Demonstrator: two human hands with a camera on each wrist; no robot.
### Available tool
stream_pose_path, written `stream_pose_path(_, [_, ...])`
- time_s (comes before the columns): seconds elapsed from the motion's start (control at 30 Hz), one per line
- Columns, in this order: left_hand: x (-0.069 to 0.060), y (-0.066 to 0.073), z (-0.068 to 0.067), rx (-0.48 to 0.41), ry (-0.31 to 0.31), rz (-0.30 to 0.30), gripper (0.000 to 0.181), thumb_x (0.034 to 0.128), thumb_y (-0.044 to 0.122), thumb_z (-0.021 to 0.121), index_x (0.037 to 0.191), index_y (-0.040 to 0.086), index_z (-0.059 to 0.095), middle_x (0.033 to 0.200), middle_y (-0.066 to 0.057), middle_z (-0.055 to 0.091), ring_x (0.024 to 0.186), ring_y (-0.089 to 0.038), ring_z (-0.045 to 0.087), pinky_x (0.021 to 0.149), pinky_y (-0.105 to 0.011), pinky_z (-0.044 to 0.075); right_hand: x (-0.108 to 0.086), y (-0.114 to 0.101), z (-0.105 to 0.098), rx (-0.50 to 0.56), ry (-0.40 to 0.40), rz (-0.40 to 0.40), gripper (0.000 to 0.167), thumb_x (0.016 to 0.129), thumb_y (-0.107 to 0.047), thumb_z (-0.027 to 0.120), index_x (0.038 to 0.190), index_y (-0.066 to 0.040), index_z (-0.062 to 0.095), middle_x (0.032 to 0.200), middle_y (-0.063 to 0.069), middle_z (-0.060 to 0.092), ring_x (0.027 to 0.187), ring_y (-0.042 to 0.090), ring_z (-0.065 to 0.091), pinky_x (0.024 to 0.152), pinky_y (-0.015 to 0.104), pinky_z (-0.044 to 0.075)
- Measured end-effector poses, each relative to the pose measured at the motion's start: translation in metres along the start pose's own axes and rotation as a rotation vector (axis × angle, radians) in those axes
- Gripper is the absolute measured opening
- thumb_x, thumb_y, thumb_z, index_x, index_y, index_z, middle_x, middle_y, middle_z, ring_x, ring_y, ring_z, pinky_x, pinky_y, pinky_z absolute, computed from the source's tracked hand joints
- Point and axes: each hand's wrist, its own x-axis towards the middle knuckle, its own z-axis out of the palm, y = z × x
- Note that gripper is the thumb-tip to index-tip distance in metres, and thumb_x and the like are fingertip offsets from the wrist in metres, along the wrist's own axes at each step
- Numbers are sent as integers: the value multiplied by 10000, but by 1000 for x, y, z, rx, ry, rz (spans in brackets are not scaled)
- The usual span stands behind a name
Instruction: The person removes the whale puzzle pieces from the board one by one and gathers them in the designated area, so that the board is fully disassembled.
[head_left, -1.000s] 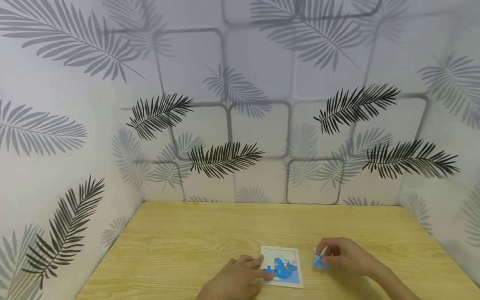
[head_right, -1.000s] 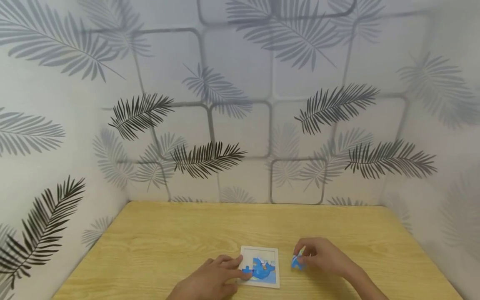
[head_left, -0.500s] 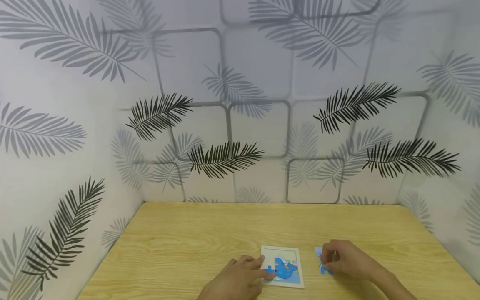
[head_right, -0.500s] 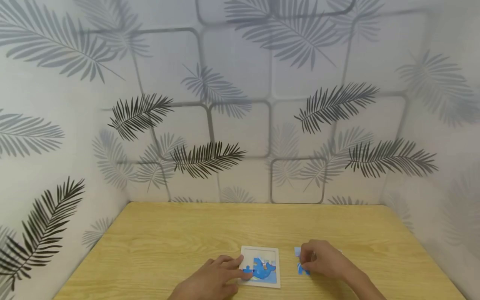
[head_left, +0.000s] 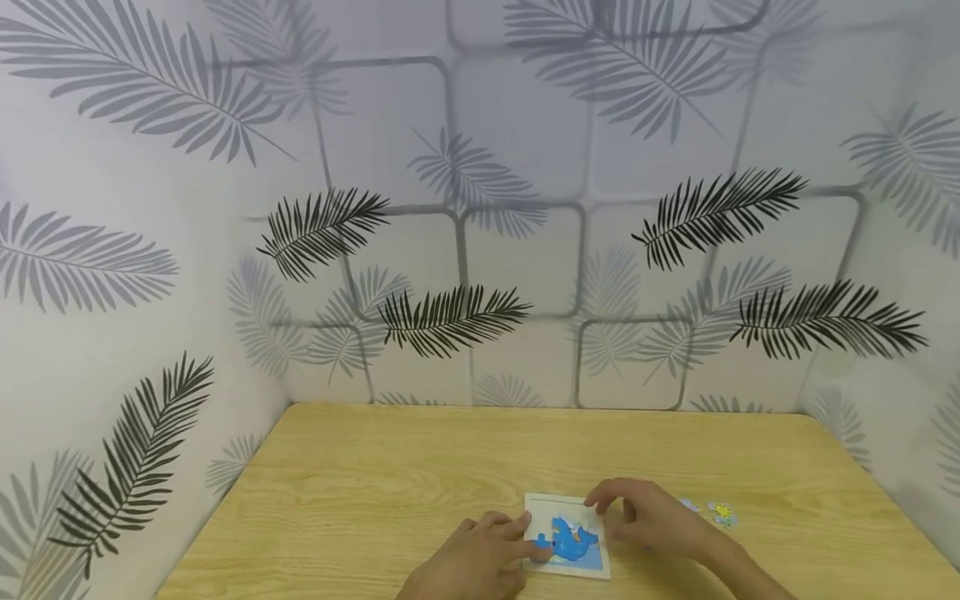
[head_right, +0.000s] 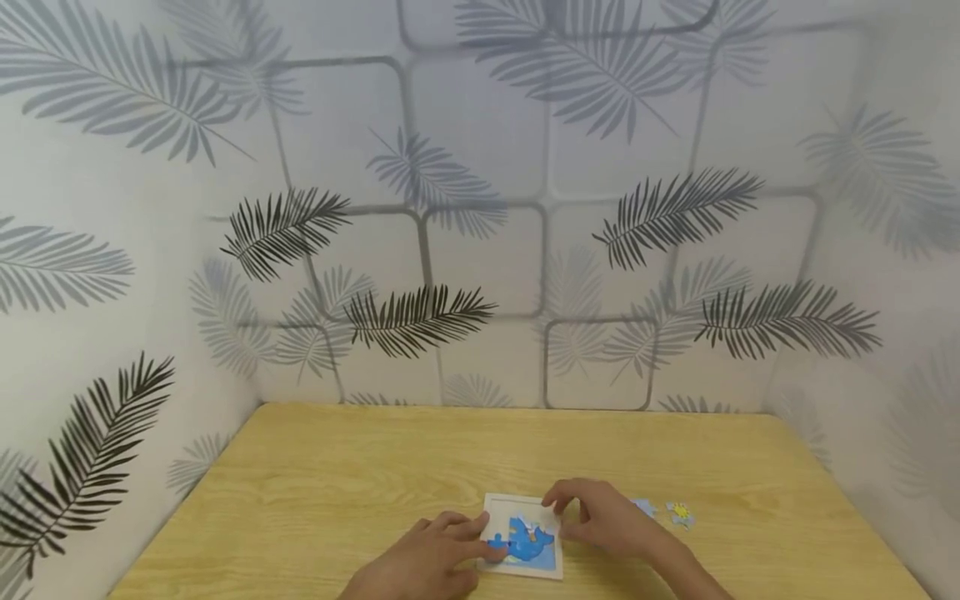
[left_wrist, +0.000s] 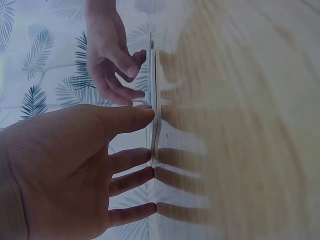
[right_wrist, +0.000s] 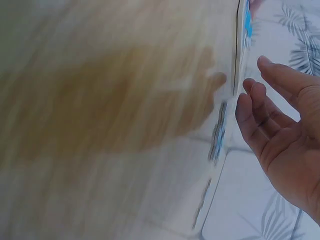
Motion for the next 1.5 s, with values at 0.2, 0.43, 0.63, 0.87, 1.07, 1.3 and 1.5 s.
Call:
stream_pose_path(0.2, [1, 0, 1, -32, -28, -1, 440, 1040, 386, 625, 1462, 488, 556, 1641, 49, 409, 1465, -175, 404, 1108, -537, 416, 16, -16, 20, 1, -38, 10, 370, 917, -113, 785, 1268, -119, 669, 1138, 78, 672, 717, 8, 499, 641, 230, 490])
stream_pose_path(0.43, [0, -1, 1, -47, -25, 5, 433, 1051, 391, 604, 1474, 467, 551, 1648, 52, 397, 1463, -184, 406, 1097, -560, 420, 32, -28, 32, -92, -79, 57, 331, 909, -106, 792, 1226, -136, 703, 1028, 15, 550, 753, 60, 480, 658, 227, 469])
stream_pose_path(0.63, [1, -2, 0, -34, -25, 11, 428, 1053, 389, 602, 1473, 460, 555, 1645, 53, 402, 1458, -189, 413, 1088, -529, 430, 34, -31, 35, -97, -84, 79, 323, 913, -70, 783, 1208, -169, 697, 1025, 12, 534, 775, 95, 493, 668, 223, 464])
stream_pose_path(0.87, [0, 0, -1, -44, -21, -2, 421, 1045, 379, 618, 1455, 465, 573, 1639, 60, 411, 1453, -177, 416, 1097, -536, 422, 32, -30, 34, -76, -63, 35, 279, 959, -75, 731, 1215, -181, 695, 1051, 5, 574, 854, 106, 528, 703, 230, 475])
stream_pose_path(1.07, [1, 0, -1, -53, -32, -7, 422, 1048, 378, 614, 1459, 461, 569, 1643, 59, 405, 1459, -176, 407, 1096, -540, 421, 32, -26, 34, 44, -88, 12, 274, 990, -46, 682, 1236, -165, 692, 1026, 43, 641, 754, 40, 535, 670, 233, 506])
stream_pose_path(1.3, [0, 0, 0, -41, -18, -2, 425, 1045, 372, 619, 1457, 463, 572, 1638, 51, 414, 1450, -175, 417, 1087, -530, 427, 28, -22, 31, 200, -84, -13, 244, 1026, -41, 624, 1258, -86, 682, 968, 81, 627, 602, 4, 522, 541, 208, 502])
stream_pose_path(1.5, [1, 1, -1, -30, -24, -17, 438, 1037, 376, 632, 1456, 486, 565, 1637, 68, 413, 1456, -166, 413, 1101, -534, 418, 18, -15, 19, 291, -54, 59, 255, 1054, -54, 578, 1291, -57, 672, 1051, 139, 616, 559, 50, 482, 498, 198, 443])
